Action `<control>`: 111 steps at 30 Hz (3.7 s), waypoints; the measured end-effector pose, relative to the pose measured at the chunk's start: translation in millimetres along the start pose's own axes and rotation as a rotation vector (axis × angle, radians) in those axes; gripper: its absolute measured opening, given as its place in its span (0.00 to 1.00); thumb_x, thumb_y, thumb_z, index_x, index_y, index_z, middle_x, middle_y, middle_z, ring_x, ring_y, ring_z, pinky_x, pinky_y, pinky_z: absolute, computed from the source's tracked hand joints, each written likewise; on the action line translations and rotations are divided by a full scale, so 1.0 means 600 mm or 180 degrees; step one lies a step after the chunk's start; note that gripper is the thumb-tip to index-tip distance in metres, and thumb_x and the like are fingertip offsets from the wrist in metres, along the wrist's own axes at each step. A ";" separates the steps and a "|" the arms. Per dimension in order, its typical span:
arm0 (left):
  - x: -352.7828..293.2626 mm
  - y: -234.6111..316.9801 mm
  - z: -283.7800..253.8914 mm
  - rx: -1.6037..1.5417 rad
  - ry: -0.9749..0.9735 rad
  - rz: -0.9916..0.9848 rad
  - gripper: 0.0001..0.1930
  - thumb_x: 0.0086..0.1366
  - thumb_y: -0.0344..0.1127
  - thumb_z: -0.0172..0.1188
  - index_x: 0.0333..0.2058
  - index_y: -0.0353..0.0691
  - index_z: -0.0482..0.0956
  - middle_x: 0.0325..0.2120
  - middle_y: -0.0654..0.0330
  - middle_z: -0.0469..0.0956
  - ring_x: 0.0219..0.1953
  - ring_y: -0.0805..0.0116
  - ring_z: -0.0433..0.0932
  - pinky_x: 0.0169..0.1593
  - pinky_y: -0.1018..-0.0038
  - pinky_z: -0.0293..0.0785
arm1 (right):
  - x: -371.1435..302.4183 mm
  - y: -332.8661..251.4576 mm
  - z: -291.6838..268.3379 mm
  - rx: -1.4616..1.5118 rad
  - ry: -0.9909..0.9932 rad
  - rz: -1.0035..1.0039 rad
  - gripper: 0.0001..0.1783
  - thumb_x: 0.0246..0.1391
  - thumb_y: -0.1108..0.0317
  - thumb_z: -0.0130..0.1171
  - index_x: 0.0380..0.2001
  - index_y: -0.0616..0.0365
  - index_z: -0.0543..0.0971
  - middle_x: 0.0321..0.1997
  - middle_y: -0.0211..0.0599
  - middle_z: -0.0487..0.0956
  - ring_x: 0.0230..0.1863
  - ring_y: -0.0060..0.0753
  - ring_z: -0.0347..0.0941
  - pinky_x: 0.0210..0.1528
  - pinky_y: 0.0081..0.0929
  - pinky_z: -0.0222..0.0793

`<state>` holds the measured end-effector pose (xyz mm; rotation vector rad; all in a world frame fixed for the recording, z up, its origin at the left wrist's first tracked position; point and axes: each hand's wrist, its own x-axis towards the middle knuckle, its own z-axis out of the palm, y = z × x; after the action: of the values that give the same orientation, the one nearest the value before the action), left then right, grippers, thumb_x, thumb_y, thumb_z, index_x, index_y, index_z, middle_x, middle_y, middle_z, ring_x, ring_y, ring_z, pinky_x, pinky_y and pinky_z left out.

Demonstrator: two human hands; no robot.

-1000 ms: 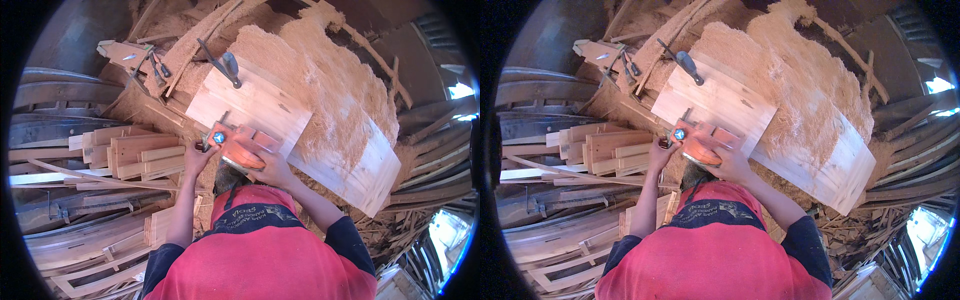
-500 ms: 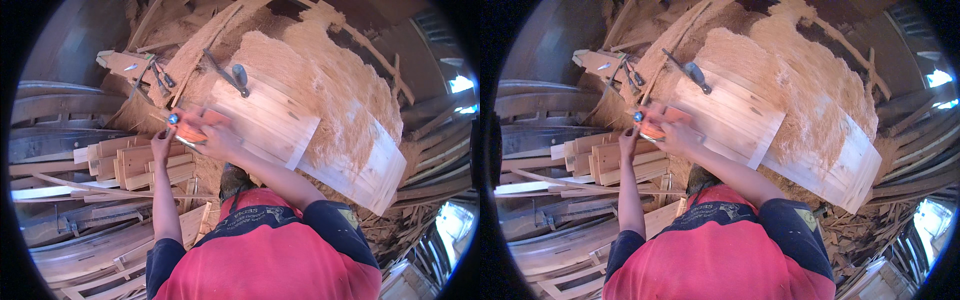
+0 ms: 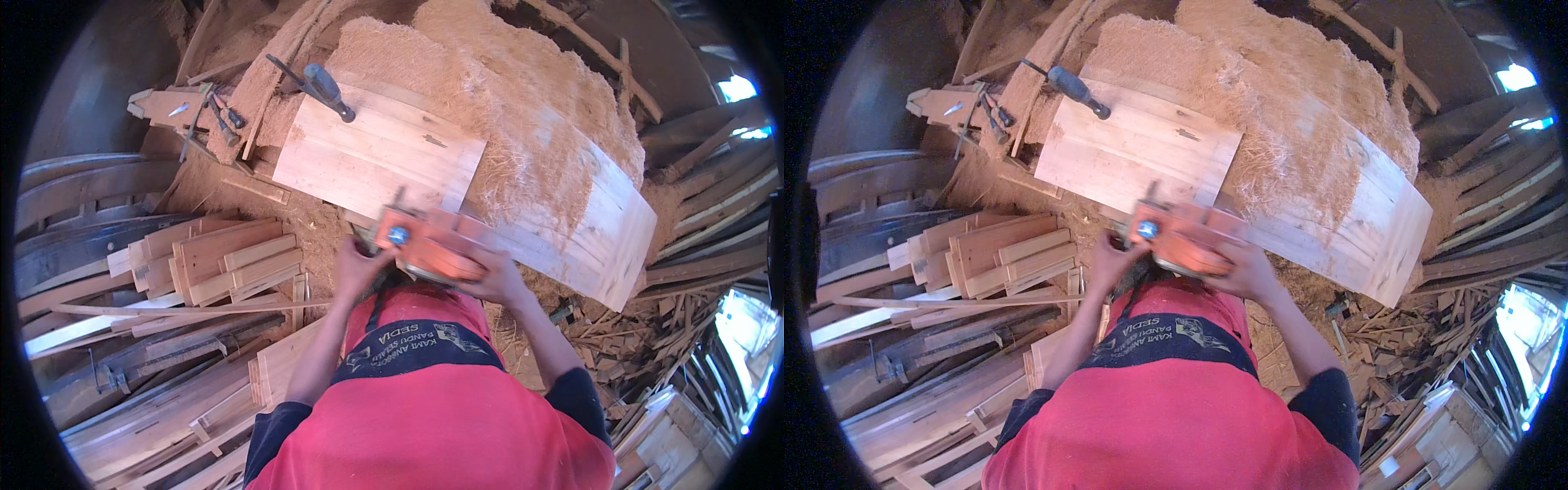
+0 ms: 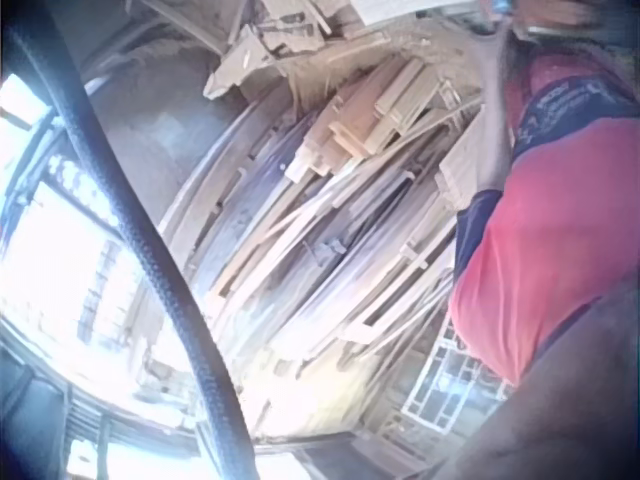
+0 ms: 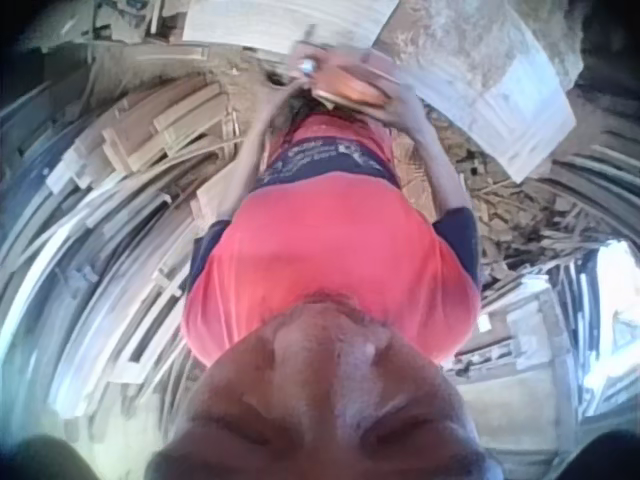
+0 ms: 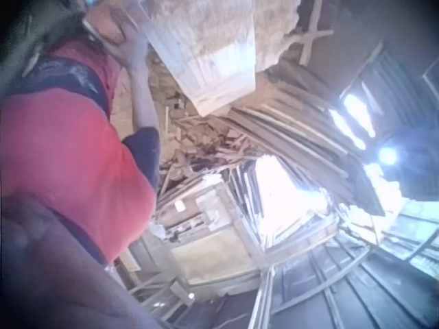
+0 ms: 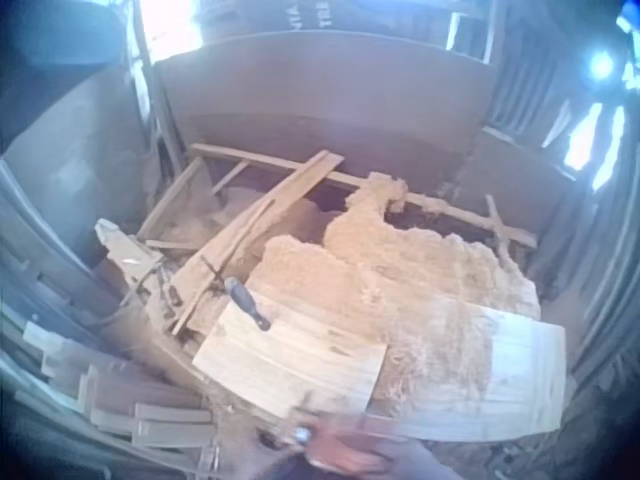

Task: The person sands the surface and edges of a wooden board using an electric sander, then uses a hammer to secure a wood piece to a larger assembly, and subsequently checks the fit of the sanded board.

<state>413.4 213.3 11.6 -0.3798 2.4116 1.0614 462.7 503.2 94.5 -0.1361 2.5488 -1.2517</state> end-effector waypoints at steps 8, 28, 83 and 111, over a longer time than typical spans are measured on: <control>0.004 -0.021 0.010 -0.0484 0.0092 0.0132 0.42 0.38 0.61 0.81 0.37 0.29 0.74 0.32 0.51 0.79 0.34 0.61 0.78 0.39 0.67 0.76 | -0.004 0.014 0.007 0.0059 0.0012 -0.0122 0.26 0.36 0.57 0.74 0.40 0.57 0.81 0.39 0.47 0.81 0.41 0.52 0.79 0.44 0.41 0.75; 0.281 -0.231 -0.328 -0.0826 0.1258 -0.0052 0.39 0.52 0.56 0.76 0.50 0.25 0.78 0.36 0.56 0.83 0.36 0.70 0.79 0.42 0.75 0.75 | 0.388 -0.222 0.232 0.0150 -0.0241 -0.0557 0.23 0.45 0.52 0.68 0.34 0.62 0.77 0.35 0.55 0.81 0.38 0.58 0.79 0.42 0.51 0.74; 0.045 -0.034 -0.058 -0.0594 0.0266 -0.0064 0.39 0.43 0.55 0.81 0.44 0.30 0.75 0.33 0.55 0.80 0.33 0.68 0.77 0.37 0.71 0.75 | 0.076 -0.024 0.056 -0.0579 0.0130 -0.0268 0.29 0.43 0.51 0.73 0.47 0.53 0.79 0.44 0.45 0.81 0.44 0.52 0.78 0.46 0.44 0.75; 0.291 -0.236 -0.351 -0.1296 0.0961 -0.0049 0.35 0.55 0.51 0.76 0.50 0.26 0.77 0.40 0.56 0.82 0.39 0.72 0.78 0.43 0.77 0.75 | 0.407 -0.231 0.247 0.0107 -0.0317 -0.0439 0.23 0.44 0.51 0.68 0.34 0.59 0.78 0.34 0.52 0.82 0.38 0.56 0.80 0.41 0.49 0.75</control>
<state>260.2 -48.3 -43.9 -0.7403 2.4267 1.5905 269.6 253.1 63.6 -0.3633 2.4676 -1.3022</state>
